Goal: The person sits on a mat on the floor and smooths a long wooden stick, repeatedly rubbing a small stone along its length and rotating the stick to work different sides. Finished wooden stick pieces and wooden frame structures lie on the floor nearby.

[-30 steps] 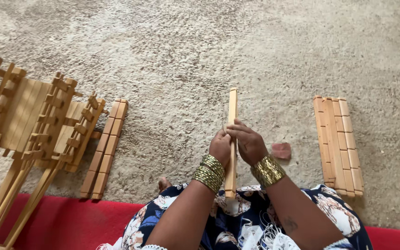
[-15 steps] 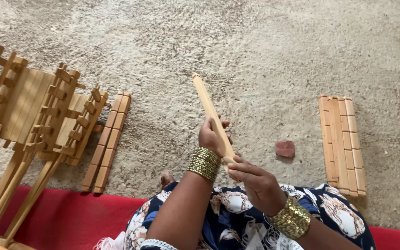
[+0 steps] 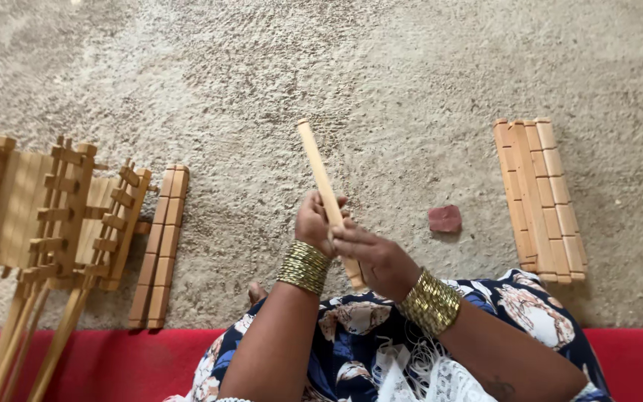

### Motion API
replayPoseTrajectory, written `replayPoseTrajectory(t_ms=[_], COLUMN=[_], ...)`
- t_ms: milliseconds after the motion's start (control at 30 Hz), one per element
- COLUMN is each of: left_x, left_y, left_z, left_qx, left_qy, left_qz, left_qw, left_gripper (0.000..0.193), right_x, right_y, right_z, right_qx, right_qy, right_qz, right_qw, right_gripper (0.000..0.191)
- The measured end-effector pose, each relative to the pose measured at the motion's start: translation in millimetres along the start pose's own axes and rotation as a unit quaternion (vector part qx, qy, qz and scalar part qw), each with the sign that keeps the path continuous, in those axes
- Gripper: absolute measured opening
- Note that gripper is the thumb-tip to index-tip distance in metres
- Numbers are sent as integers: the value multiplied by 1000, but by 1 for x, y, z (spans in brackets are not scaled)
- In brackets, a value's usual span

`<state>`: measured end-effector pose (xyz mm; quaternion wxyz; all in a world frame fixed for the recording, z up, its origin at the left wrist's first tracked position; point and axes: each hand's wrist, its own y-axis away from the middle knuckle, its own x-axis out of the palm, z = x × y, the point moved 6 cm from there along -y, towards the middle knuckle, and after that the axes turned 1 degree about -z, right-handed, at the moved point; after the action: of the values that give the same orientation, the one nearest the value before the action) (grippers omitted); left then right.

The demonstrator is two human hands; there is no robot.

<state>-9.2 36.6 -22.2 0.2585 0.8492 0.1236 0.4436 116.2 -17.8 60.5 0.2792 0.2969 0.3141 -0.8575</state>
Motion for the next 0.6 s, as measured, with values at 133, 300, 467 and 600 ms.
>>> replayPoseTrajectory(t_ms=[133,300,467,600], left_x=[-24,-14,-6,-12], left_y=[-13,-15,-7,-12], left_z=[-20,10,15,-16], left_qx=[0,-52,-1,105], left_qy=[2,62,-2,-33], left_qz=[-25,58,9,-18], left_qw=[1000,995,1000,994], left_gripper=[49,43,35,32], right_x=[8,0,-9,2], right_y=[5,-10,-9,-1], right_z=[9,-16,-35,-29], right_qx=[-11,42,105,102], right_qy=[-26,-3,-65,-72], right_qz=[8,-4,-48,-11], right_qw=[1000,999,991,992], right_gripper=[35,35,44,39])
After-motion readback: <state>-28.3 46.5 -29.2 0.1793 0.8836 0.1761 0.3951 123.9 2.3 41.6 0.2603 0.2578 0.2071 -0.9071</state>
